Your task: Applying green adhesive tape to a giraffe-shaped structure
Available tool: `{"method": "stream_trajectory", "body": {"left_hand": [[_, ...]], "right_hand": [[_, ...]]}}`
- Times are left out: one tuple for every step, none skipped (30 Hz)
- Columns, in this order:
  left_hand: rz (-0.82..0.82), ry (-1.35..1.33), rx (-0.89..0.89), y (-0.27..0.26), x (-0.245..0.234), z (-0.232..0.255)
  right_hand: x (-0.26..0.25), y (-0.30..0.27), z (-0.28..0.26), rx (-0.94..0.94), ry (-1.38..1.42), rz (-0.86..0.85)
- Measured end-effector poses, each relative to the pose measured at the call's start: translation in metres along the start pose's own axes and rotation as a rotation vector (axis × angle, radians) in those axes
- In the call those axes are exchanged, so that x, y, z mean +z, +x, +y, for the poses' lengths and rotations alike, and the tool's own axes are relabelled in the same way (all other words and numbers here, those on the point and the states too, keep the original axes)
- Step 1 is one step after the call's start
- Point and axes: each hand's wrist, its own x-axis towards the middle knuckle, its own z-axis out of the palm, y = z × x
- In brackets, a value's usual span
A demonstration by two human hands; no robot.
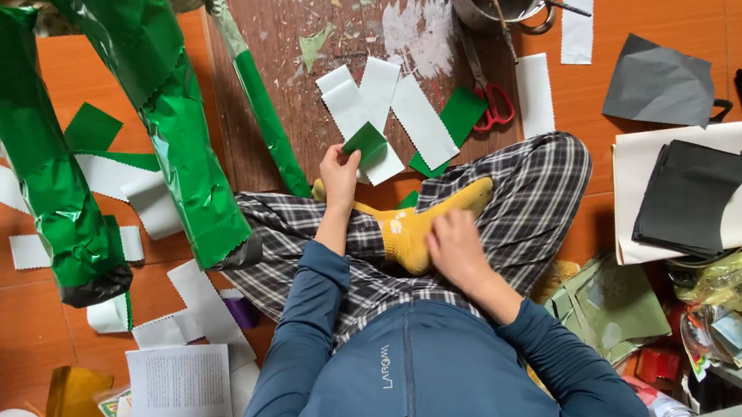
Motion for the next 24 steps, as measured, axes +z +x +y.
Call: {"method": "stream_trajectory", "body": {"left_hand": [[0.004,0.0,-0.003,0.001,0.002,0.0],[0.007,-0.037,-0.01,0.002,0.003,0.001],[0.012,-0.067,-0.02,0.001,0.001,0.0],[0.017,-0.061,-0.027,0.0,0.001,0.003],[0.008,-0.069,-0.03,-0.003,0.0,0.005],[-0.001,-0.077,-0.032,-0.006,-0.001,0.006],[0.01,-0.074,-0.047,-0.004,0.0,-0.002],[-0.023,-0.003,-0.046,-0.002,0.001,-0.011],[-0.058,0.067,-0.044,0.001,0.003,-0.019],[-0.048,0.07,-0.057,0.002,0.002,-0.024],[-0.09,0.176,-0.057,0.004,0.004,-0.029],[-0.133,0.283,-0.058,0.007,0.005,-0.034],[-0.129,0.281,-0.066,0.006,0.006,-0.036],[-0.141,0.291,-0.077,0.006,0.006,-0.037],[-0.153,0.302,-0.082,0.008,0.007,-0.036],[-0.149,0.301,-0.085,0.009,0.009,-0.039],[-0.154,0.307,-0.092,0.01,0.008,-0.041],[-0.158,0.314,-0.099,0.011,0.008,-0.043],[-0.157,0.318,-0.098,0.01,0.006,-0.042],[-0.153,0.32,-0.119,0.009,0.005,-0.04],[-0.148,0.32,-0.131,0.013,0.006,-0.036],[-0.145,0.321,-0.121,0.005,0.003,-0.004],[-0.039,0.158,0.032,-0.005,-0.001,0.027],[0.066,-0.007,0.185,-0.015,-0.005,0.059]], "right_hand": [[-0.003,-0.001,-0.005,-0.003,0.0,-0.004],[-0.005,-0.001,-0.01,-0.043,0.08,-0.045],[-0.007,-0.005,-0.018,-0.08,0.166,-0.089],[-0.011,0.002,-0.013,-0.08,0.173,-0.097],[-0.015,0.007,-0.007,-0.062,0.121,-0.041],[-0.018,0.012,-0.002,-0.043,0.069,0.015],[-0.02,0.012,-0.007,-0.047,0.075,-0.002],[-0.022,0.012,-0.011,-0.018,0.023,0.003],[-0.024,0.014,-0.016,0.011,-0.03,0.011],[-0.027,0.014,-0.022,0.006,-0.025,-0.004],[-0.032,0.015,-0.027,0.028,0.135,-0.134],[-0.037,0.016,-0.032,0.051,0.294,-0.265],[-0.039,0.028,-0.032,0.049,0.294,-0.274],[-0.043,0.039,-0.033,0.098,0.414,-0.313],[-0.045,0.053,-0.032,0.145,0.534,-0.346],[-0.041,0.069,-0.031,0.142,0.534,-0.35],[-0.035,0.086,-0.03,0.043,0.453,-0.271],[-0.03,0.102,-0.03,-0.055,0.373,-0.191],[-0.008,0.111,-0.028,-0.056,0.377,-0.189],[0.013,0.119,-0.027,-0.067,0.273,-0.204],[0.033,0.133,-0.025,-0.082,0.166,-0.211],[0.055,0.137,-0.017,-0.087,0.167,-0.202],[0.078,0.141,-0.011,-0.128,0.059,-0.16],[0.1,0.146,-0.005,-0.168,-0.049,-0.118]]}}
